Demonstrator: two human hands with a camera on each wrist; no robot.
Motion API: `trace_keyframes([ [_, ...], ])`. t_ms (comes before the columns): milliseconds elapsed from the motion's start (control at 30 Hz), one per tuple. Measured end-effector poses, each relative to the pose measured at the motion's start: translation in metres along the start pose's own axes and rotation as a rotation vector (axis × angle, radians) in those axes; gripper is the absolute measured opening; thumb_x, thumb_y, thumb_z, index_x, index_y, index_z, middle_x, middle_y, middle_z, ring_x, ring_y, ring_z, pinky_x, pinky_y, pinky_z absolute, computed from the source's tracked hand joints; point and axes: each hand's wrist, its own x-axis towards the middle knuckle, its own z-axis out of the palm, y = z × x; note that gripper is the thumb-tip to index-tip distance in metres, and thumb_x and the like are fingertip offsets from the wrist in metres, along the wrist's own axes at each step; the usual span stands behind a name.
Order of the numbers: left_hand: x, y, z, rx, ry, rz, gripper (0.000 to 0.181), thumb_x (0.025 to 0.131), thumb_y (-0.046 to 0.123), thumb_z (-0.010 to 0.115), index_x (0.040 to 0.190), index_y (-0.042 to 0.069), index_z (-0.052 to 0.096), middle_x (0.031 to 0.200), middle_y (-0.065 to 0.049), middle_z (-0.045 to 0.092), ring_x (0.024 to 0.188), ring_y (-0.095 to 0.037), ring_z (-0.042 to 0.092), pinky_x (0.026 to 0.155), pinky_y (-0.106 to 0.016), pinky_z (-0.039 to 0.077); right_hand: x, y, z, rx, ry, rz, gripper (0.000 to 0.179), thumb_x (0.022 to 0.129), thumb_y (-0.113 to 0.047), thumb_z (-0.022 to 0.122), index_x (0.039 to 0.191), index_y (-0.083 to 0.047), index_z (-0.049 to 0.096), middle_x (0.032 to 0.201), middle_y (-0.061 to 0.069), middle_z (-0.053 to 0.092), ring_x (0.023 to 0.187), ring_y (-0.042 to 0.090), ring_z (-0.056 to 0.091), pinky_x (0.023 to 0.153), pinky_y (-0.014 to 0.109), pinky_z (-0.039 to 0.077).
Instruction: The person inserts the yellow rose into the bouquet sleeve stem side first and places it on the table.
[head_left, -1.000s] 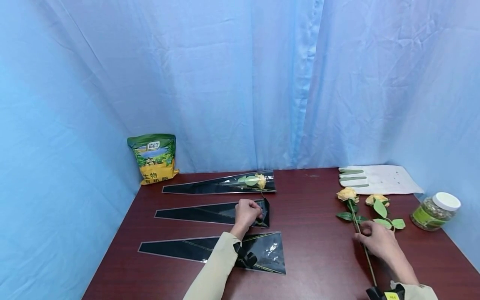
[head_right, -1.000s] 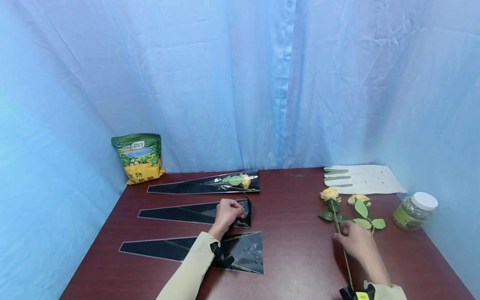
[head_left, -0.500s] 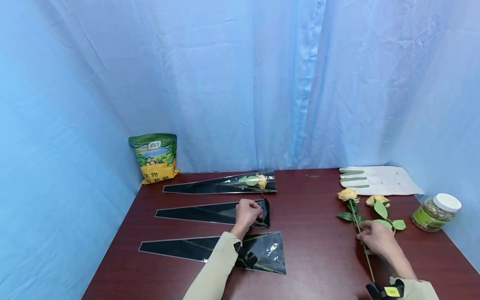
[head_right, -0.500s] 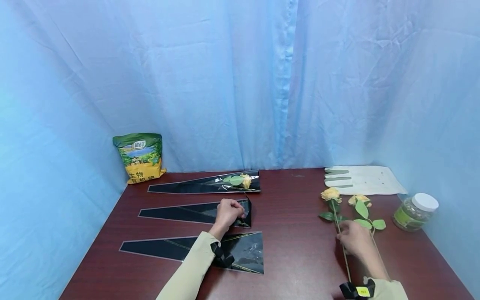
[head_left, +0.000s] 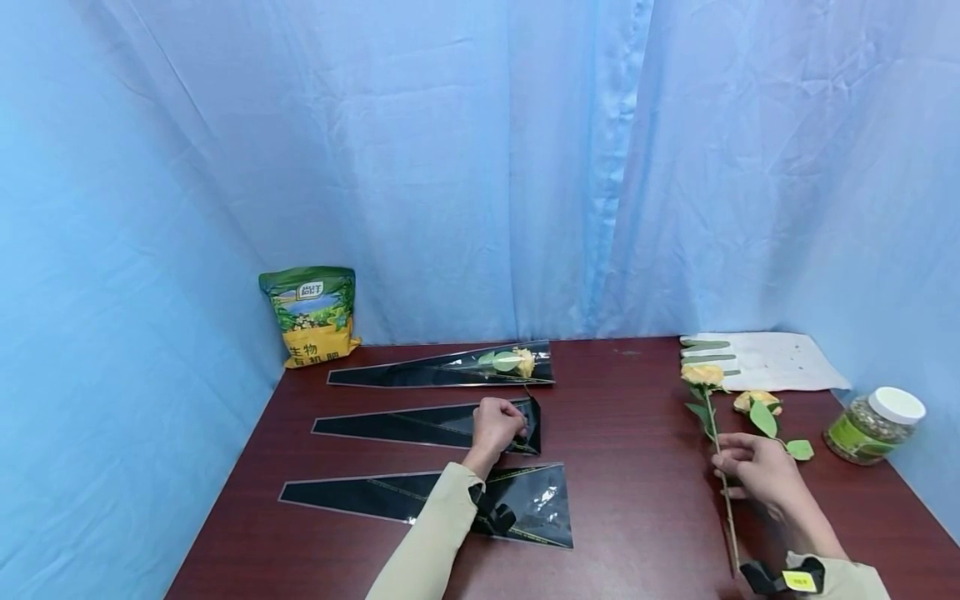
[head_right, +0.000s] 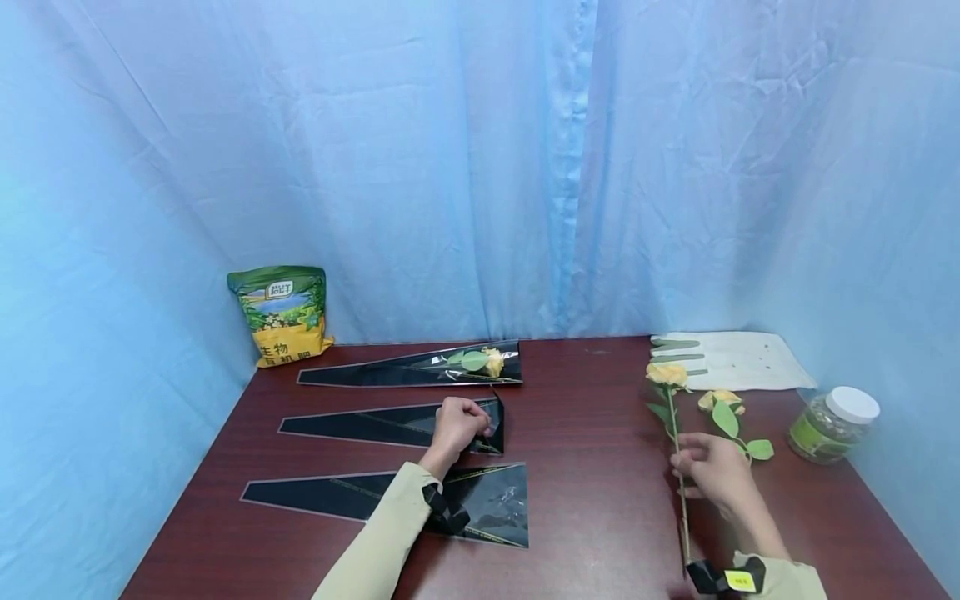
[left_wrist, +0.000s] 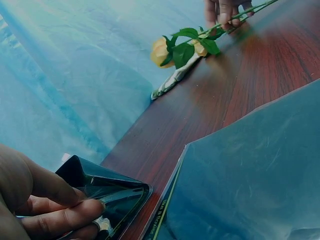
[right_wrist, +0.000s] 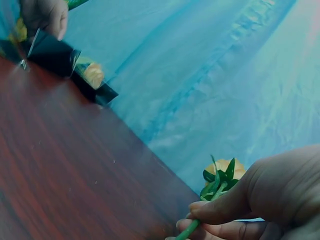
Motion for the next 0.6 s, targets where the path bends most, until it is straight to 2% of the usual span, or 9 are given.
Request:
trace_keyframes([
  [233,0.0,0.0,0.0,-0.003,-0.006,-0.011,0.017,0.084,-0.001,0.068,0.071,0.005,0.077,0.066,-0.009,0.074,0.061,-0.015,0.066,0.052,-0.024,0.043,0.001,0.001,0.003,0.159,-0.039,-0.039,0.055,0.099,-0.002,0.054,0.144,0.02,0.03,0.094,-0.003,0.072,0.08,0.004,0.069,0.07,0.036,0.062],
  [400,0.0,-0.001,0.0,-0.006,-0.006,-0.015,0.017,0.084,-0.001,0.068,0.071,0.005,0.077,0.066,-0.007,0.074,0.061,-0.016,0.067,0.052,-0.024,0.044,0.004,0.005,0.009,0.285,-0.039,-0.078,0.057,0.1,-0.008,0.058,0.144,0.017,0.031,0.09,-0.013,0.071,0.081,0.004,0.072,0.071,0.035,0.062],
  [600,0.0,-0.001,0.001,-0.006,-0.002,-0.011,0.017,0.083,-0.002,0.068,0.071,0.004,0.077,0.066,-0.007,0.074,0.06,-0.016,0.067,0.051,-0.024,0.043,0.009,0.008,0.016,0.608,-0.082,-0.142,0.027,0.098,-0.003,0.06,0.122,-0.006,0.048,0.09,-0.009,0.073,0.083,0.009,0.074,0.07,0.035,0.062],
])
